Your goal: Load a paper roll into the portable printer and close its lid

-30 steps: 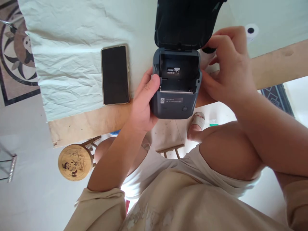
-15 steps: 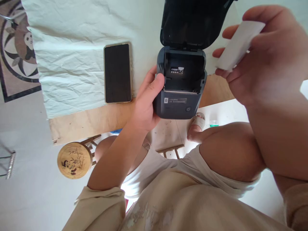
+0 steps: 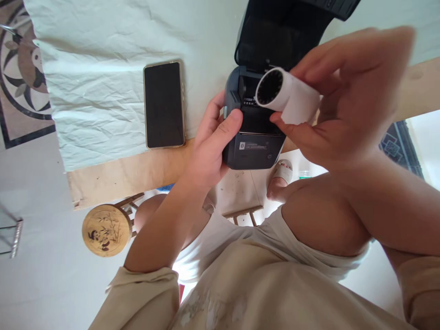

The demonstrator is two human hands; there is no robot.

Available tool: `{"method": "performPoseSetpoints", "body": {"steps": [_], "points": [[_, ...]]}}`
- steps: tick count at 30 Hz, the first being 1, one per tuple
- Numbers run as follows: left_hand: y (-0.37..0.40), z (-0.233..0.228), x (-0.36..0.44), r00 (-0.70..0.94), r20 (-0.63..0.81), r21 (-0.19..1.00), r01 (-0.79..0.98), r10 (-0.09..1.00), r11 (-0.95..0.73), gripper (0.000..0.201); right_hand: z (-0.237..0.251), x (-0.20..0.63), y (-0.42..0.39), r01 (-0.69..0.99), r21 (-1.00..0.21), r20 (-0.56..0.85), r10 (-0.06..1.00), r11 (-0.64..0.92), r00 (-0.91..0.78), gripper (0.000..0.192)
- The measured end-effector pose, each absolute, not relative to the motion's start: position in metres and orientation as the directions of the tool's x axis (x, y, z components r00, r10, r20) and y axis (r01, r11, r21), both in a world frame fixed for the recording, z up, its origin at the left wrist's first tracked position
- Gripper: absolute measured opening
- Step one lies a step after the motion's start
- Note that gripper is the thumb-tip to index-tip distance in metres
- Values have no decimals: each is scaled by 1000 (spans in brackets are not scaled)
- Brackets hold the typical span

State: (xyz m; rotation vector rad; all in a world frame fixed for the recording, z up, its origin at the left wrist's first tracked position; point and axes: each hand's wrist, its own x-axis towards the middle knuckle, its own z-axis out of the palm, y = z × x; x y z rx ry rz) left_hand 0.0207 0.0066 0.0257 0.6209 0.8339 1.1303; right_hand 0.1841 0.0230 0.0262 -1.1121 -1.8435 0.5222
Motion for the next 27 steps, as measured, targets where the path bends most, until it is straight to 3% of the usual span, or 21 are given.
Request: {"method": "performPoseSetpoints", "body": {"steps": [3, 5, 10, 16, 20, 22, 27], "points": [[6, 25, 19, 181, -246, 787, -537, 952, 305, 18, 25, 179, 28, 570, -458, 645, 697, 682, -315, 18], [5, 28, 22, 122, -281, 797, -523, 952, 302, 15, 25, 178, 30, 636, -351, 649, 668, 687, -363, 10], [5, 31, 24, 103, -310, 800, -509, 945, 318, 16, 27, 180, 27, 649, -360, 604, 698, 670, -386, 10], [5, 25, 18, 185, -273, 783, -528, 944, 330, 16, 30, 178, 18, 537, -312, 692, 575, 783, -437, 8], [4, 24, 17, 183, -268, 791, -518, 946, 325, 29, 25, 174, 12, 496, -240, 669, 512, 834, -538, 13], [4, 23, 16, 187, -258, 818, -479, 948, 317, 39, 21, 175, 10, 507, -284, 615, 560, 814, -555, 19], [2, 20, 15, 186, -251, 839, -448, 950, 310, 51, 13, 185, 10, 541, -642, 365, 837, 543, -407, 59]]}}
